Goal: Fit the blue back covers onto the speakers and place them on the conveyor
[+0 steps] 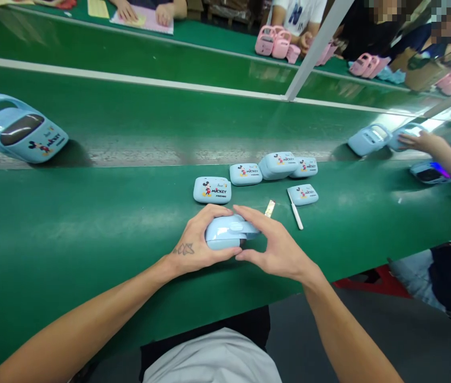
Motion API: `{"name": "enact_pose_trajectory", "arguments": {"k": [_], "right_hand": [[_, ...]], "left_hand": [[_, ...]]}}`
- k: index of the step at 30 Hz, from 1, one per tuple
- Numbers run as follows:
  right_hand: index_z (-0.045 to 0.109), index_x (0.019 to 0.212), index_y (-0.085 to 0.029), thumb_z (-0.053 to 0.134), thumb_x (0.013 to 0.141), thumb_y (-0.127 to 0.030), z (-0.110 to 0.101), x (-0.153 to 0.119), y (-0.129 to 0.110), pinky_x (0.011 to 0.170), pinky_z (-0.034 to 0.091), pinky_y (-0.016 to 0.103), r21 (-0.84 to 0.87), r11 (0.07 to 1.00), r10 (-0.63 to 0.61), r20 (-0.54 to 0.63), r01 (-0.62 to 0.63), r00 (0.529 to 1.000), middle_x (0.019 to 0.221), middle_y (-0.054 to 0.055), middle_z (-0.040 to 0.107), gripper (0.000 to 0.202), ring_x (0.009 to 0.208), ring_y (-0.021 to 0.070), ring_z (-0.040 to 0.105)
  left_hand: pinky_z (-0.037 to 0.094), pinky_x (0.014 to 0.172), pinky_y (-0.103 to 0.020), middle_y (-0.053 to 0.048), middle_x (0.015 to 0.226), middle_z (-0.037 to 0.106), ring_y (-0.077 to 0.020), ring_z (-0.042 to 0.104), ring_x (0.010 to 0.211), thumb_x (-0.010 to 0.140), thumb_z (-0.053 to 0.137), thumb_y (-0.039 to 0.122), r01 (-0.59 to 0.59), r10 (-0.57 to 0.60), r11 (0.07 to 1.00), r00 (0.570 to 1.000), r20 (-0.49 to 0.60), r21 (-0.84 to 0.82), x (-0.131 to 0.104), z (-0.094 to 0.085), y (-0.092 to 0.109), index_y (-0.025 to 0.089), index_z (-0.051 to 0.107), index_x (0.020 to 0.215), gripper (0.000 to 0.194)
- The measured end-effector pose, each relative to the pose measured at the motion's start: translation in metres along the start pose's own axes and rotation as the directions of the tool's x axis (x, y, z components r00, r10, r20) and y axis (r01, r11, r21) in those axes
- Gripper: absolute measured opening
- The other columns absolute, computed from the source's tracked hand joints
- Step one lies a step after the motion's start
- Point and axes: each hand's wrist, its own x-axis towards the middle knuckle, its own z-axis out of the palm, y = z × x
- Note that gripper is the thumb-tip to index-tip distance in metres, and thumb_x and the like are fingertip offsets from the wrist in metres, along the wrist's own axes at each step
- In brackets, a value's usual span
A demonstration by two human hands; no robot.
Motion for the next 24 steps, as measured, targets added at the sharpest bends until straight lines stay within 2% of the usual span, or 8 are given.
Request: {"name": "enact_pose_trajectory", "arguments": {"k": [2,3,6,8,10,14,21,24], "right_hand": [[0.06,0.139,-0.023,0.075,0.083,-0.04,-0.01,0.001,0.014,0.096,0.059,0.045,0.084,0.985,0.161,-0.118,-0.151,0.98,0.137,0.013,0.067,0.06,0.117,0.0293,0.07],[0.066,0.131,-0.02,0.072,0.085,-0.043,-0.015,0.004,0.022,0.091,0.061,0.044,0.073,0.967,0.255,-0.209,-0.245,0.944,0.127,0.013,0.072,0.051,0.105,0.0282,0.074],[0.076,0.107,-0.017,0.068,0.086,-0.047,-0.025,0.015,0.051,0.084,0.059,0.043,-0.139,0.831,0.423,-0.471,-0.539,0.774,0.099,0.013,0.08,0.038,0.084,0.0276,0.075],[0.077,0.101,-0.018,0.071,0.083,-0.047,-0.025,0.024,0.066,0.084,0.056,0.042,-0.249,0.718,0.454,-0.539,-0.65,0.709,0.092,0.012,0.08,0.035,0.086,0.0295,0.074],[0.075,0.104,-0.02,0.072,0.081,-0.043,-0.02,0.031,0.075,0.083,0.055,0.039,-0.266,0.704,0.485,-0.497,-0.658,0.72,0.089,0.009,0.08,0.032,0.088,0.0281,0.074],[0.071,0.115,-0.02,0.067,0.082,-0.031,-0.01,0.031,0.075,0.079,0.053,0.031,-0.22,0.777,0.493,-0.37,-0.59,0.787,0.081,0.002,0.079,0.035,0.077,0.0201,0.074],[0.071,0.11,-0.027,0.071,0.079,-0.034,-0.009,0.017,0.067,0.067,0.047,0.035,-0.425,0.634,0.491,-0.424,-0.646,0.761,0.099,0.005,0.08,0.033,0.088,0.0292,0.073],[0.07,0.108,-0.022,0.068,0.079,-0.026,-0.014,0.018,0.069,0.067,0.048,0.032,-0.349,0.715,0.52,-0.315,-0.606,0.794,0.084,0.003,0.079,0.029,0.077,0.024,0.072]], "left_hand": [[0.053,0.097,-0.043,-0.005,0.117,0.068,-0.0255,0.066,0.109,0.066,0.086,0.034,0.004,-0.004,1.0,1.0,0.003,0.017,0.0,-0.001,0.001,0.024,0.059,0.116,0.057],[0.052,0.098,-0.044,-0.005,0.117,0.068,-0.0258,0.066,0.109,0.066,0.086,0.033,0.01,-0.01,1.0,1.0,0.003,0.026,0.0,-0.001,0.001,0.025,0.059,0.115,0.056],[0.052,0.099,-0.044,-0.005,0.117,0.068,-0.0262,0.067,0.11,0.066,0.086,0.031,0.017,-0.017,0.999,1.0,-0.001,0.036,0.0,-0.002,0.0,0.024,0.059,0.115,0.056],[0.052,0.099,-0.044,-0.005,0.117,0.068,-0.0261,0.067,0.11,0.067,0.086,0.031,0.009,-0.009,0.999,1.0,-0.002,0.039,0.0,-0.002,-0.001,0.024,0.058,0.115,0.056],[0.053,0.099,-0.044,-0.005,0.118,0.068,-0.0261,0.067,0.11,0.067,0.086,0.032,-0.008,0.008,0.999,1.0,-0.001,0.047,-0.001,-0.002,-0.002,0.024,0.058,0.116,0.057],[0.052,0.099,-0.043,-0.005,0.119,0.067,-0.026,0.066,0.111,0.067,0.086,0.032,-0.031,0.032,0.998,1.0,-0.002,0.061,-0.003,0.0,-0.004,0.024,0.057,0.118,0.059],[0.053,0.097,-0.043,-0.006,0.118,0.067,-0.0257,0.066,0.109,0.065,0.087,0.033,-0.018,0.018,1.0,1.0,-0.013,0.023,-0.004,0.001,-0.003,0.025,0.057,0.117,0.061],[0.053,0.096,-0.043,-0.006,0.117,0.067,-0.0263,0.066,0.109,0.066,0.086,0.033,-0.03,0.031,0.999,1.0,-0.007,0.024,-0.003,0.001,-0.002,0.025,0.057,0.117,0.06]]}}
